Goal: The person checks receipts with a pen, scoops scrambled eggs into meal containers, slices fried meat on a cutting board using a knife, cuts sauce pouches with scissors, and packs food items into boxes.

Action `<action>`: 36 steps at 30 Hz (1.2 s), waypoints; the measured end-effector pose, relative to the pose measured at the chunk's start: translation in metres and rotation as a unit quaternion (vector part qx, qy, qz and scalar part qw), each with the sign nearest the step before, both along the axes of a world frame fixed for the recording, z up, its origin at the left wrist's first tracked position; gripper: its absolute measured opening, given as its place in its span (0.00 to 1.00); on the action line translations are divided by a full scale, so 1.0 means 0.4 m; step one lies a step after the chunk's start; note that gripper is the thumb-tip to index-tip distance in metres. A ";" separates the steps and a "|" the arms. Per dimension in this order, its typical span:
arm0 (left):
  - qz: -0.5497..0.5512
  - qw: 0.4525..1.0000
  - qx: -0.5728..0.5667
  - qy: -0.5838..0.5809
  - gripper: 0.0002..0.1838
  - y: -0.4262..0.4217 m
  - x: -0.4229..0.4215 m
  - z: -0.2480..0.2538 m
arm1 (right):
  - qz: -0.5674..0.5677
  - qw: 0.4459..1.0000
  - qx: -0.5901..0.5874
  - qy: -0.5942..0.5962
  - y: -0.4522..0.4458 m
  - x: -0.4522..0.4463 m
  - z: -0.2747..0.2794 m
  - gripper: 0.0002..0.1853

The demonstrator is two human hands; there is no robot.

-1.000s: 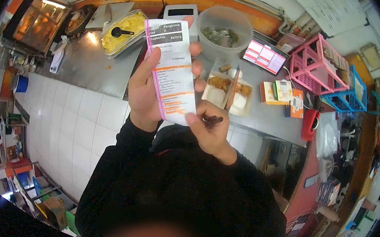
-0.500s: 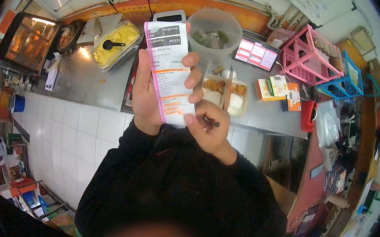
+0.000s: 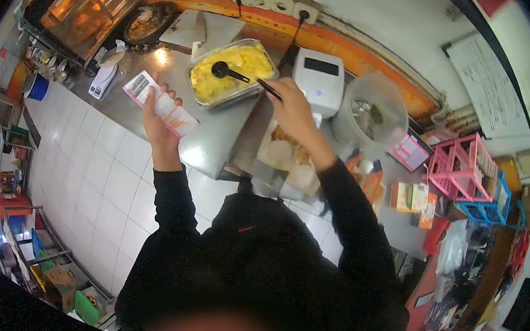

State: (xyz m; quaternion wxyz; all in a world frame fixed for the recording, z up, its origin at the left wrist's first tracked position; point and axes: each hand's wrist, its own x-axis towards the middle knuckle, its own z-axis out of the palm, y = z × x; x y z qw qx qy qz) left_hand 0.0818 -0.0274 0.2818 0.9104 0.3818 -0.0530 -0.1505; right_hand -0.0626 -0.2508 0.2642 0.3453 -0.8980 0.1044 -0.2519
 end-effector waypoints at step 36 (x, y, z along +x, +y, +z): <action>0.040 0.726 0.517 -0.452 0.29 -0.132 0.378 -0.466 | 0.017 0.844 -0.328 0.423 -0.051 0.471 -0.348 0.24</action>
